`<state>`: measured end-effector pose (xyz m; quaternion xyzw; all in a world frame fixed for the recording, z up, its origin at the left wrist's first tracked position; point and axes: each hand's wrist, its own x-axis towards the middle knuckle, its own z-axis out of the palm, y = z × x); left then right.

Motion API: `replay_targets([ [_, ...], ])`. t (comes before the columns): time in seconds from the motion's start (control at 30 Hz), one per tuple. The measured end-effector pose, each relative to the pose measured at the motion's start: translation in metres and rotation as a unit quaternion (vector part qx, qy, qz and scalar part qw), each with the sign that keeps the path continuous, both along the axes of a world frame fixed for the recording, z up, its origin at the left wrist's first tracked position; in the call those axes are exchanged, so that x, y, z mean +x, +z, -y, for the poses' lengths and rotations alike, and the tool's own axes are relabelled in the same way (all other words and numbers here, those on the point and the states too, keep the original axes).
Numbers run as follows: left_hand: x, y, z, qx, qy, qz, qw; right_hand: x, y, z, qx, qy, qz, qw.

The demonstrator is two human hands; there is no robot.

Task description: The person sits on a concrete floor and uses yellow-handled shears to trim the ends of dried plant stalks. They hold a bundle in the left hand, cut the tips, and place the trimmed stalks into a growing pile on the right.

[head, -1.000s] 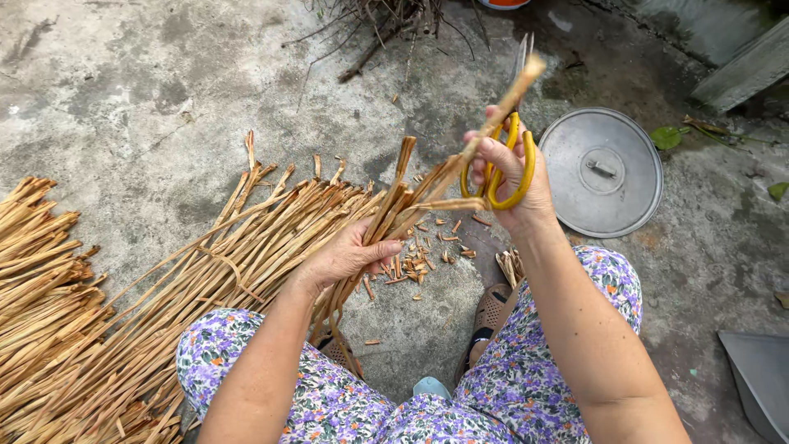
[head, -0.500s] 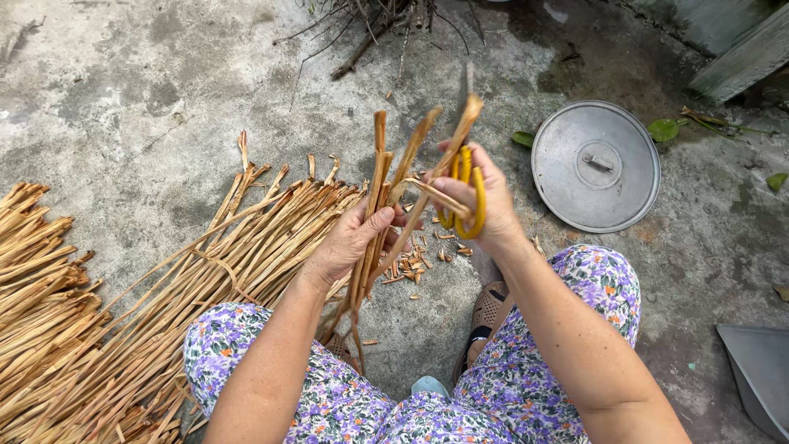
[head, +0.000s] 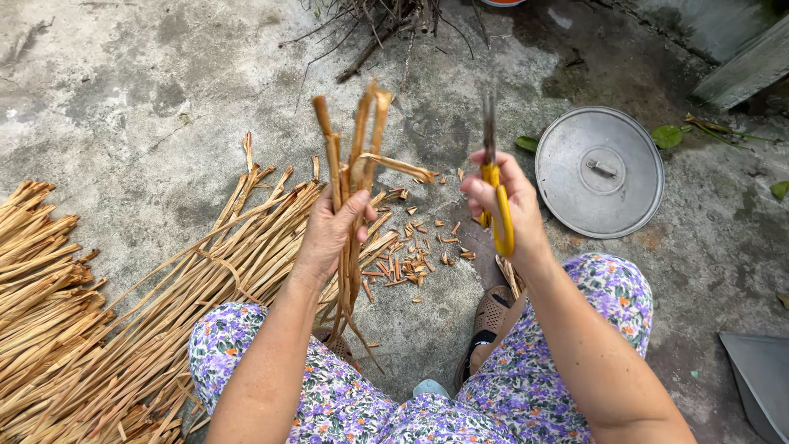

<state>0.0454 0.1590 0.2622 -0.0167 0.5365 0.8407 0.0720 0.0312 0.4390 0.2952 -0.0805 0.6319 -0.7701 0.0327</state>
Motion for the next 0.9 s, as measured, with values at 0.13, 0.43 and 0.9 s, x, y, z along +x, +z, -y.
replay_targets([
  [0.13, -0.004, 0.0, 0.015, -0.02, 0.084, -0.011, 0.996, 0.025, 0.003, 0.01, 0.188, 0.085, -0.013, 0.978],
  [0.43, 0.007, 0.008, -0.003, -0.065, 0.021, 0.007, 0.998, 0.025, -0.014, 0.036, 0.167, 0.081, 0.052, 0.981],
  [0.9, 0.017, 0.009, 0.004, -0.143, -0.041, 0.033, 0.988, 0.024, -0.005, 0.01, 0.025, 0.016, 0.093, 0.995],
])
